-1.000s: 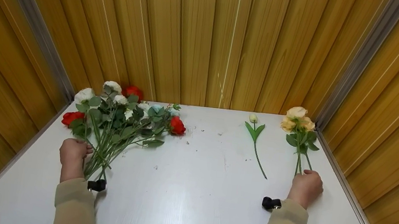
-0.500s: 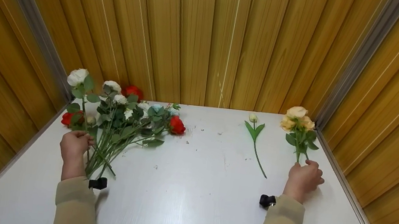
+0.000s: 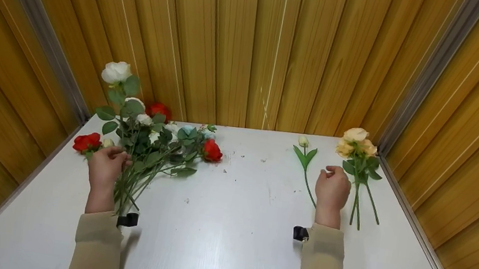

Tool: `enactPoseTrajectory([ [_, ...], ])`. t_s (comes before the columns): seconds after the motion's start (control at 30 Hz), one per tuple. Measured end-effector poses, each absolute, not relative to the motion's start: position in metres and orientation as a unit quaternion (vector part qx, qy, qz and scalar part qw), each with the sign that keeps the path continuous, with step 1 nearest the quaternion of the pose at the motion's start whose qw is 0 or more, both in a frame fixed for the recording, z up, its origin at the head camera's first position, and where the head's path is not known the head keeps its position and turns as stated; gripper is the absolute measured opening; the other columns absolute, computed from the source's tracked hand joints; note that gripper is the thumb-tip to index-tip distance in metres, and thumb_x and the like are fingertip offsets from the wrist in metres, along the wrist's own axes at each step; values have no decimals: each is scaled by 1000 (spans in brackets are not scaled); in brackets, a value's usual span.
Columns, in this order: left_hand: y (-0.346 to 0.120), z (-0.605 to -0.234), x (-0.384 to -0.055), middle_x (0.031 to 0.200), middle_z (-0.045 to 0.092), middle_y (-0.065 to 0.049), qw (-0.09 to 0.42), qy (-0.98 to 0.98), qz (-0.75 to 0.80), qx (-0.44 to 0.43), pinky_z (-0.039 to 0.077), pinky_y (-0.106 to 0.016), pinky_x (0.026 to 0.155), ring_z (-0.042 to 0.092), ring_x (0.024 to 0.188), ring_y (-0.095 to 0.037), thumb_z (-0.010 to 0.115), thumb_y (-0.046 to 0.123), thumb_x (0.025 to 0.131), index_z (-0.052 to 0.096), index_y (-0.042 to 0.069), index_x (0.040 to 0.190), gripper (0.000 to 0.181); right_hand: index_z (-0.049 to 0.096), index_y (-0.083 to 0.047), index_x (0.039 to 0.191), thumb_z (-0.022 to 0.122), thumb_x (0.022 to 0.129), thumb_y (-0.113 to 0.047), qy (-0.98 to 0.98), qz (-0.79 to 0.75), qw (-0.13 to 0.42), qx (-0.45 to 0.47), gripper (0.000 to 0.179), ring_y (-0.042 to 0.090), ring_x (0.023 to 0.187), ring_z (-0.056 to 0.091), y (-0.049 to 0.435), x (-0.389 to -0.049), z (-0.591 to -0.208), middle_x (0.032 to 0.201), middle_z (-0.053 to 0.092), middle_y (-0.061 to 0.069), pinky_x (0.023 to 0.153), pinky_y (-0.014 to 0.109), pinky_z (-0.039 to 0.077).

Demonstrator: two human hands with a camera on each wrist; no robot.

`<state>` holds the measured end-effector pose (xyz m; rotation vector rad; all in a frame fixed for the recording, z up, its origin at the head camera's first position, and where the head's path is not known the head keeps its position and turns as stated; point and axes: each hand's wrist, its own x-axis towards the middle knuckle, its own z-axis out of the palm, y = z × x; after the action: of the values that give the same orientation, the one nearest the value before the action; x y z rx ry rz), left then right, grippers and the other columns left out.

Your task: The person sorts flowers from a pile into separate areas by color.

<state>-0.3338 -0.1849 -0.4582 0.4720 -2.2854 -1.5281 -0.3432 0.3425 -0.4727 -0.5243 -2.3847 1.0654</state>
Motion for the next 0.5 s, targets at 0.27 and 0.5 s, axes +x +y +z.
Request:
enactPoseTrajectory([
  [0.27,-150,-443,-329,103,79,-18,259,-812,-514,97,61,-43,76,78,90,-31,66,9,100,70,-2,123,26,72,0,114,61,103,-19,-889,393,222,-76,24,32,88,65,281,-344,-464,101,71,22,70,31,47],
  [0.5,-119,-434,-322,94,80,-15,347,-783,-516,26,61,-42,70,78,81,-27,71,9,97,74,-1,112,19,74,-2,110,64,102,-16,-892,423,159,11,19,25,87,68,225,-338,-466,97,75,16,69,27,50],
])
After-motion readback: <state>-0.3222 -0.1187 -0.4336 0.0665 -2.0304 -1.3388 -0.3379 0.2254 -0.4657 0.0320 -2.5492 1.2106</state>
